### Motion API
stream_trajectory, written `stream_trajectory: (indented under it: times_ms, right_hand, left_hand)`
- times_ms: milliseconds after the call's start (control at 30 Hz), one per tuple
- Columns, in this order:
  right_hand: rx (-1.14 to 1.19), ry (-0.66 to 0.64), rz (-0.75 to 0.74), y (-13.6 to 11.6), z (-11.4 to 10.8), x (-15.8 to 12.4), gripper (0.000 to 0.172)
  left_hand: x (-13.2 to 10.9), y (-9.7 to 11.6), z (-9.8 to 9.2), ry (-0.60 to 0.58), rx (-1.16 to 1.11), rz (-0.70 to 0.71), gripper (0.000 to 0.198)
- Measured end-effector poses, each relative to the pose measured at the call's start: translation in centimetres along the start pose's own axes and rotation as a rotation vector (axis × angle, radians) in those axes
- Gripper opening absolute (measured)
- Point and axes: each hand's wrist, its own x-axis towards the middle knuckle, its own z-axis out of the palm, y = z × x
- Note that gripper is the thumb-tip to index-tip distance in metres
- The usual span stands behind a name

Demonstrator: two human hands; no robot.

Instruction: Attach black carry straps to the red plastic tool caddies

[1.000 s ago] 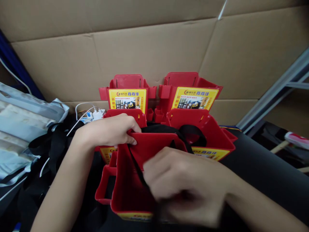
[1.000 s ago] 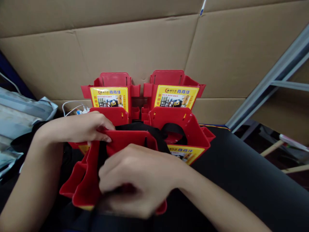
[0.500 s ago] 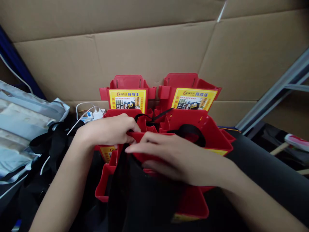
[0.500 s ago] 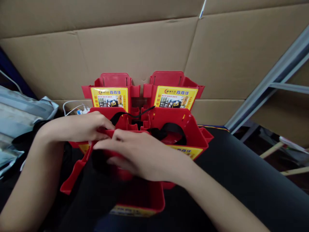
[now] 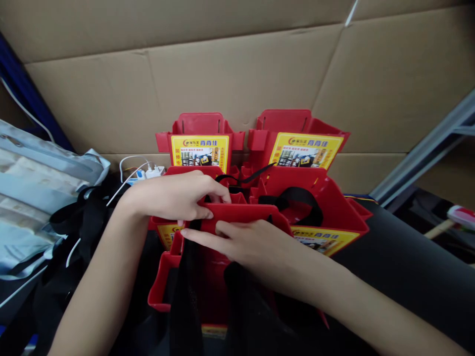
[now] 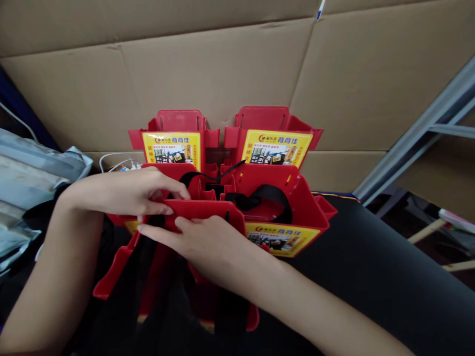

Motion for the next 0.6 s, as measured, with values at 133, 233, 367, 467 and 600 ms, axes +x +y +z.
stream_trajectory:
  times_ms: [133, 233, 367, 467, 600]
  right_hand:
    - [-0.041, -0.012, 0.008, -0.1, -0.1, 0.1, 0.059]
    - [-0.077, -0.042, 0.003, -0.1, -0.4, 0.1, 0.046]
    - [-0.115, -0.043, 0.011, 0.0, -0.7, 0.3, 0.037]
    - [-0.122, -0.059, 0.033, 0.0, -1.3, 0.5, 0.032]
    - [0.122, -0.174, -0.133, -0.2, -2.8, 0.3, 0.014]
  left_hand:
    - [0.1, 0.3, 0.1, 0.049, 0.133, 0.057, 0.031]
    - [0.0, 0.3, 0.2, 0.045, 0.150, 0.065, 0.033]
    - [0.1, 0.4, 0.3, 0.053, 0.123, 0.076, 0.032]
    - [0.3, 0.3, 0.3, 0.059, 0.115, 0.095, 0.031]
    - [0.3, -0.1, 0.4, 0.068, 0.026, 0.075, 0.029]
